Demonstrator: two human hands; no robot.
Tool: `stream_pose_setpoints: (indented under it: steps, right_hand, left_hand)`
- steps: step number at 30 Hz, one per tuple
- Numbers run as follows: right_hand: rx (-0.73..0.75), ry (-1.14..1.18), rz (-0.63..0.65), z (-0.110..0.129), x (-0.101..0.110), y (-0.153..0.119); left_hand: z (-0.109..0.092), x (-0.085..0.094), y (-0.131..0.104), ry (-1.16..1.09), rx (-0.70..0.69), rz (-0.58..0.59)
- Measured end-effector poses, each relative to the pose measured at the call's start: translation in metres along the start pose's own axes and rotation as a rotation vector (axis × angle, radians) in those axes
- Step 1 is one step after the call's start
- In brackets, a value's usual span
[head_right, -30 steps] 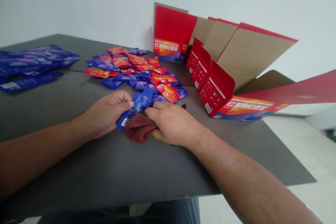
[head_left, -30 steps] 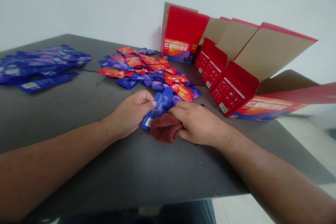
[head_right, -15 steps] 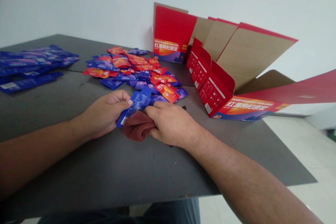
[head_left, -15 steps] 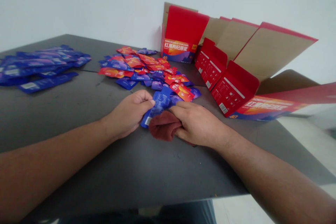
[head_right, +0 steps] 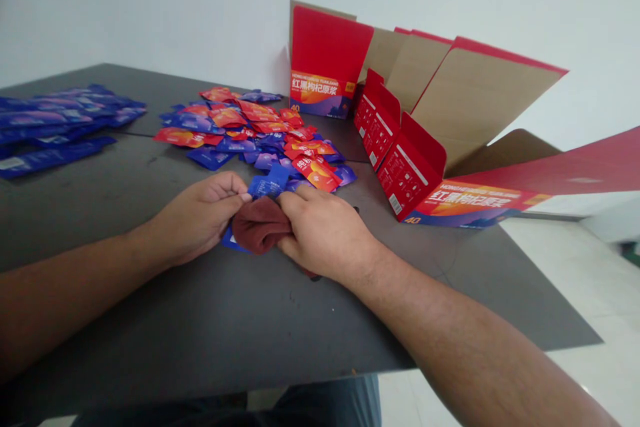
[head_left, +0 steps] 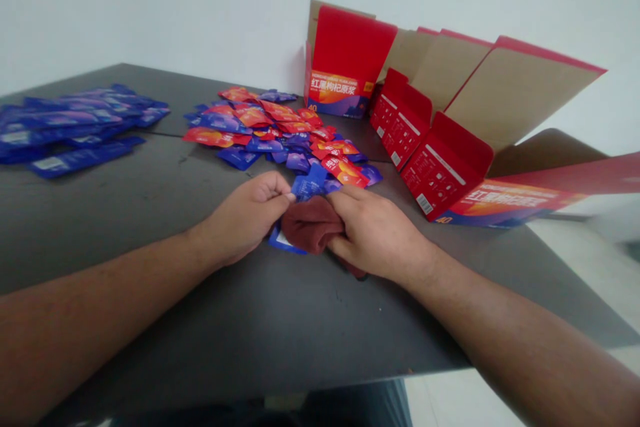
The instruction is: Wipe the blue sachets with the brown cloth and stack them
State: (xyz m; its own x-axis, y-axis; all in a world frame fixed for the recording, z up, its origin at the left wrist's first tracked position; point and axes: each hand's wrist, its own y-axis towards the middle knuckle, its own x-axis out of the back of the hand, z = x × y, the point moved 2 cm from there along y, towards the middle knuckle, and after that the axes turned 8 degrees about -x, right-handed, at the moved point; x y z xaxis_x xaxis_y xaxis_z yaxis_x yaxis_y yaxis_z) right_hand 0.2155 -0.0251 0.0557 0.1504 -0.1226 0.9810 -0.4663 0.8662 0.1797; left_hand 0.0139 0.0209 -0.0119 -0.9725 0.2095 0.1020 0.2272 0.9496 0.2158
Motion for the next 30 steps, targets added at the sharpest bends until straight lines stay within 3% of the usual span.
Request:
stream_pose_setpoints:
  steps: [3, 8, 14, 19, 26, 30]
  right_hand:
    - [-0.012, 0.009, -0.029, 0.000, 0.000, 0.001]
    - [0.122, 0.019, 0.079, 0.007, -0.004, -0.002]
    - [-0.016, 0.034, -0.038, -0.004, -0.001, 0.003]
    - [0.126, 0.056, 0.090, 0.001, -0.003, 0.001]
    - [-0.151, 0.111, -0.085, -0.023, 0.006, 0.011]
    - [-0.093, 0.185, -0.024, -0.021, 0.008, 0.012]
  left_hand:
    - [0.002, 0.000, 0.000, 0.018, 0.001, -0.003]
    - [-0.001, 0.001, -0.001, 0.034, -0.029, 0.022]
    - [0.001, 0.001, -0.001, 0.050, -0.010, 0.017]
    - [-0.006, 0.000, -0.002, 0.052, -0.026, 0.054]
    - [-0.009, -0.001, -0.005, 0.075, 0.003, 0.096]
    - [-0.014, -0.002, -0.006, 0.097, 0.011, 0.145]
